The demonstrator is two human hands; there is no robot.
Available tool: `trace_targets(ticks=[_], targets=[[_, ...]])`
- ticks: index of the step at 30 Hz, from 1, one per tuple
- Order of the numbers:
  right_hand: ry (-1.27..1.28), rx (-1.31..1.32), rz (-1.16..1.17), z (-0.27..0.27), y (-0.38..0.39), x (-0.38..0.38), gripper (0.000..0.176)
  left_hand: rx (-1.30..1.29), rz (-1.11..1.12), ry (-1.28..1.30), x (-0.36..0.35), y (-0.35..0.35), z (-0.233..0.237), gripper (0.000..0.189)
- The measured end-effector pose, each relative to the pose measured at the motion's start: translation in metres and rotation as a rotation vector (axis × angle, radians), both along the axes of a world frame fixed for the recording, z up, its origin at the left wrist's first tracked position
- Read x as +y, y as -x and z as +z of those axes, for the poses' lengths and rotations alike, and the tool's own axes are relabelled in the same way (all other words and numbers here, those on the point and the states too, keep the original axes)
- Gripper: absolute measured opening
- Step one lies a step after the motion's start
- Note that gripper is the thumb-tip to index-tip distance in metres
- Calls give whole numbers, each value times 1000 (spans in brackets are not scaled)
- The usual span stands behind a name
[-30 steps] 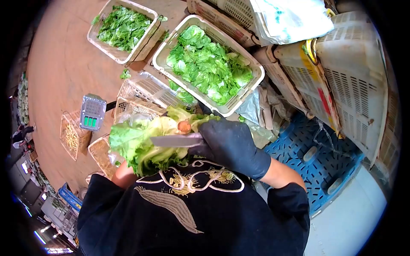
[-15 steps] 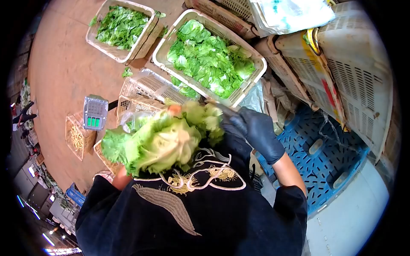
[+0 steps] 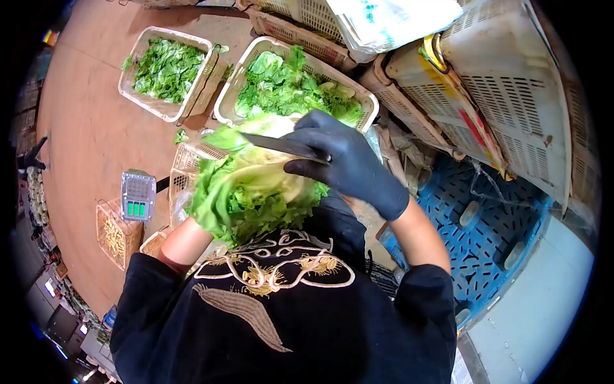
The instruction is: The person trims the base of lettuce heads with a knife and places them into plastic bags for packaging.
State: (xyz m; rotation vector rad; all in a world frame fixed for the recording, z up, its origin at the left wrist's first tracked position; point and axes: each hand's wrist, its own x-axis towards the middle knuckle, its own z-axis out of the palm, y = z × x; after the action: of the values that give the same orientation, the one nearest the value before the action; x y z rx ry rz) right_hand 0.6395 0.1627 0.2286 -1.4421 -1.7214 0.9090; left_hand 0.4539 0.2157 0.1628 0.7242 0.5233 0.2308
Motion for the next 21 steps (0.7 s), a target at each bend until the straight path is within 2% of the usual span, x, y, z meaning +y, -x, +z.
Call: trace_targets(ticks=[1, 2, 4, 5, 8, 9, 10, 12, 13, 14, 15, 16, 18, 19, 20, 21], targets=[[-16, 66, 141, -4, -4, 6, 19, 11, -42, -188, -4, 2, -3, 34], [-4, 64, 179, -2, -5, 9, 19, 27, -72, -377, -7, 4, -3, 36], [14, 55, 262, 7, -7, 15, 21, -99, 0, 604, -7, 18, 13, 37], [-100, 38, 268, 2, -6, 16, 14, -84, 41, 624, -4, 16, 13, 38], [156, 372, 35, 3, 1, 9, 15, -50, 175, 692, -3, 14, 0, 45], [71, 606, -89, -19, 4, 10, 20, -79, 132, 604, -7, 18, -15, 52], [395, 726, -333, 4, 3, 8, 20, -106, 90, 518, -13, 23, -35, 59], [345, 644, -415, -19, -13, 7, 21, -179, 16, 140, -12, 28, -64, 51], [228, 436, -426, -30, -21, 4, 25, -655, 76, 436, -17, 12, -77, 50], [253, 453, -485, -37, -24, -6, 28, -1107, -18, 794, -14, -9, -56, 49], [274, 466, -538, -42, -26, -20, 30, -654, 137, 826, -6, 13, -24, 46], [296, 479, -587, -47, -25, -33, 33, -530, 174, 662, -8, 16, -36, 45], [460, 889, -480, -62, -17, -52, 45, -236, 198, 341, -13, 22, -58, 44], [516, 1071, -680, -88, -2, -49, 45, -139, 146, -35, -26, 17, -126, 46], [529, 1251, -904, -113, 13, -47, 45, -31, 88, -407, -34, 13, -161, 48], [498, 1380, -970, -121, 14, -44, 45, -182, 183, -232, -29, 3, -110, 45]])
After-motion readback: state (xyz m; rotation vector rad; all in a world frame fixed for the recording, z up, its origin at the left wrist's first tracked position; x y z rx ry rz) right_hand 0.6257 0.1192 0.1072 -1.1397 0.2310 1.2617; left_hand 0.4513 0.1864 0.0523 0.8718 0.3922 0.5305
